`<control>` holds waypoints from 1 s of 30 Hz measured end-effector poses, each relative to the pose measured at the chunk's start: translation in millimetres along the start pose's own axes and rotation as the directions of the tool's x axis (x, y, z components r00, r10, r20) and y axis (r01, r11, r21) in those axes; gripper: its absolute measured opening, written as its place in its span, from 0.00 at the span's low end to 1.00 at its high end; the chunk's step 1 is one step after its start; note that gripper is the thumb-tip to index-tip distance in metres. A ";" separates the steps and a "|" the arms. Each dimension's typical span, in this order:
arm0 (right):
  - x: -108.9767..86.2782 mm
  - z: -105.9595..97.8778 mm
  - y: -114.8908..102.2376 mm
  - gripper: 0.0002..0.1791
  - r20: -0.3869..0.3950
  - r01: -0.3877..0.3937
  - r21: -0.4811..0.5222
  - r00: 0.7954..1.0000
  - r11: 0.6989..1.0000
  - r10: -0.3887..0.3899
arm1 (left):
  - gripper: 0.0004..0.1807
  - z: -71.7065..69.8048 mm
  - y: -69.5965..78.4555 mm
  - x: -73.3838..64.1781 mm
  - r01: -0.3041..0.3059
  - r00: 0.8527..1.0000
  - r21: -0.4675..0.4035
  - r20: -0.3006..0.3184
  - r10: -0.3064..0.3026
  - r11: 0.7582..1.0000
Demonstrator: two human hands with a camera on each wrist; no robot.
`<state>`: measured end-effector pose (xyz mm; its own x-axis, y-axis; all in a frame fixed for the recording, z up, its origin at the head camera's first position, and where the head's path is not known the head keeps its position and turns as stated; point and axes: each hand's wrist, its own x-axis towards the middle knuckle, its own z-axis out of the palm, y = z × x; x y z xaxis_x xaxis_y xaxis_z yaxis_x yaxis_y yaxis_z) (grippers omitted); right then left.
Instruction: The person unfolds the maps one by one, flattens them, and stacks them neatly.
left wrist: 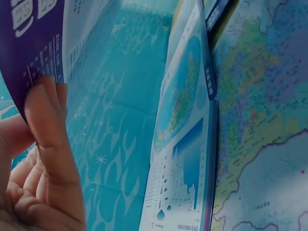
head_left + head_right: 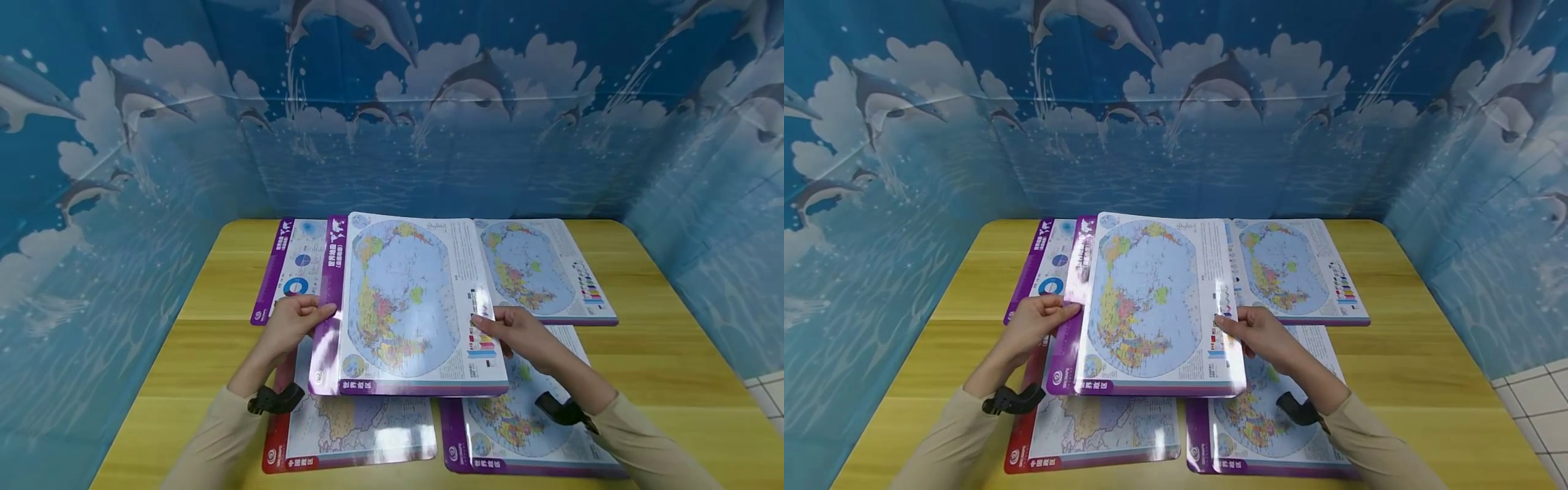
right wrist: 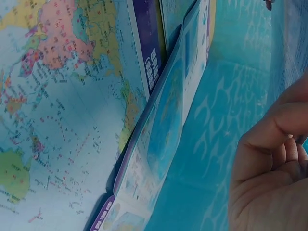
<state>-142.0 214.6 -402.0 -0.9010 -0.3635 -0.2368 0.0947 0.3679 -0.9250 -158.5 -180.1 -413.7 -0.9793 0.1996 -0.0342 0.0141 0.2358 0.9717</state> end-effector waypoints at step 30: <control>-45.3 -129.8 50.1 0.24 -0.254 -0.160 -0.037 0.956 0.986 0.146 | 0.27 -94.7 -18.9 -18.8 0.014 0.986 -0.071 -0.164 -0.025 0.997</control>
<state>-151.4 360.6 -399.0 -0.9552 -0.0767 -0.2859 0.2221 0.4528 -0.8635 -159.5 -278.4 -409.3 -0.9992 0.0348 -0.0199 -0.0137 0.1708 0.9852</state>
